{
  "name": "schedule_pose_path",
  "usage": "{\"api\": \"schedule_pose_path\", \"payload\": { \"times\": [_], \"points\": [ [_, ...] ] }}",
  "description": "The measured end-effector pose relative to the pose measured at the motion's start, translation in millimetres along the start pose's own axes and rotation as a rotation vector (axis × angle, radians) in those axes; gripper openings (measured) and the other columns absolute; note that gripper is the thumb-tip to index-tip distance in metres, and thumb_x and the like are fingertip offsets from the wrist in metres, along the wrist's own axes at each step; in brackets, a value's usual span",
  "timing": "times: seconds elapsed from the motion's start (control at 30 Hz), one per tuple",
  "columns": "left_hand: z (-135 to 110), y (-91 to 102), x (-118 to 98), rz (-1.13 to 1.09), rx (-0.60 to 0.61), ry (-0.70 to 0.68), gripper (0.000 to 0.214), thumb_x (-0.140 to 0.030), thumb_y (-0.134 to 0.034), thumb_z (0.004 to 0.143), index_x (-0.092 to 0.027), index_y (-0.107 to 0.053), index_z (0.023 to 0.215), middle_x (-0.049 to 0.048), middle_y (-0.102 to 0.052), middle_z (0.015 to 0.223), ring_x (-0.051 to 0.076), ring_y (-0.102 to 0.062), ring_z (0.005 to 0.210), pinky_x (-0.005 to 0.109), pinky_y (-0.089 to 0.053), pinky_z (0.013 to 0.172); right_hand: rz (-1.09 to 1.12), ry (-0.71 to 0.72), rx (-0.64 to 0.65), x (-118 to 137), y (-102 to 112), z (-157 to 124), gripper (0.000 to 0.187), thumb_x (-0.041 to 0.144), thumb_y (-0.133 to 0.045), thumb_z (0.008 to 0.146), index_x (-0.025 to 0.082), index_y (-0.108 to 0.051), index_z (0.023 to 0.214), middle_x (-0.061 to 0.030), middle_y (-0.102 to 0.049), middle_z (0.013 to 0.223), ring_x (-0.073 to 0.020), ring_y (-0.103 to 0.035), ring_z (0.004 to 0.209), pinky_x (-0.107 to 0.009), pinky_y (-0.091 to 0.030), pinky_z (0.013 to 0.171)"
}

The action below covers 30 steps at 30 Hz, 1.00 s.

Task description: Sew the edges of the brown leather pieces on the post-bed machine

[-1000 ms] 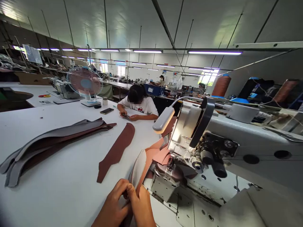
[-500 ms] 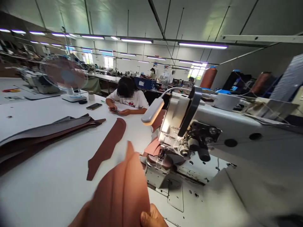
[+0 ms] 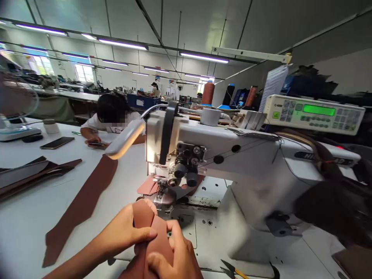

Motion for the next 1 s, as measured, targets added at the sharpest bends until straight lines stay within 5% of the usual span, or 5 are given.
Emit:
{"api": "schedule_pose_path", "payload": {
  "times": [0.13,0.3,0.57,0.83,1.0],
  "points": [
    [19,6.9,-12,0.174,-0.064,-0.041,0.024,-0.040,-0.057,0.067,-0.017,-0.051,0.065,-0.0041,-0.052,0.042,0.013,-0.048,0.032,0.021,-0.033,0.034,-0.313,0.192,-0.200,24,9,23,0.049,0.026,-0.051,0.081,0.017,-0.042,0.128,0.0003,-0.064,0.065,-0.0136,-0.059,0.053,-0.021,-0.047,0.054],
    [31,34.5,-34,0.442,-0.230,-0.210,0.020,-0.036,-0.059,0.068,-0.017,-0.063,0.065,0.0016,-0.063,0.062,0.016,-0.057,0.058,0.023,-0.040,0.053,-0.523,0.507,-0.204,45,2,37,0.042,0.013,-0.031,0.088,0.017,-0.057,0.122,-0.0097,-0.068,0.095,-0.0164,-0.066,0.084,-0.023,-0.051,0.078],
    [46,35.3,-46,0.653,-0.229,-0.307,0.021,-0.028,-0.050,0.073,-0.020,-0.068,0.064,0.0015,-0.063,0.071,0.017,-0.056,0.067,0.025,-0.040,0.063,-0.869,0.454,-0.234,42,9,46,0.064,-0.001,-0.028,0.070,0.026,-0.058,0.120,-0.0041,-0.063,0.063,-0.0175,-0.061,0.051,-0.024,-0.048,0.048],
    [63,44.5,-48,0.738,-0.283,-0.273,0.028,-0.024,-0.050,0.064,-0.019,-0.032,0.043,-0.0036,-0.036,0.047,0.011,-0.038,0.050,0.022,-0.026,0.049,-1.005,0.404,-0.247,45,12,51,0.071,-0.001,-0.027,0.069,0.034,-0.053,0.124,-0.0005,-0.058,0.057,-0.0160,-0.056,0.043,-0.024,-0.045,0.043],
    [66,44.0,-47,0.759,-0.251,-0.279,0.031,-0.028,-0.051,0.063,-0.020,-0.028,0.045,-0.0042,-0.034,0.047,0.011,-0.037,0.050,0.022,-0.025,0.049,-0.810,0.401,-0.112,40,13,55,0.063,0.003,-0.024,0.076,0.034,-0.056,0.121,-0.0026,-0.066,0.073,-0.0184,-0.064,0.063,-0.029,-0.052,0.056]
  ]
}}
Point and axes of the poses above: each hand's wrist, its own z-axis towards the middle knuckle, its own y-axis out of the back of the hand, x = y × z, the point moved 9 cm from there along z, towards the middle knuckle
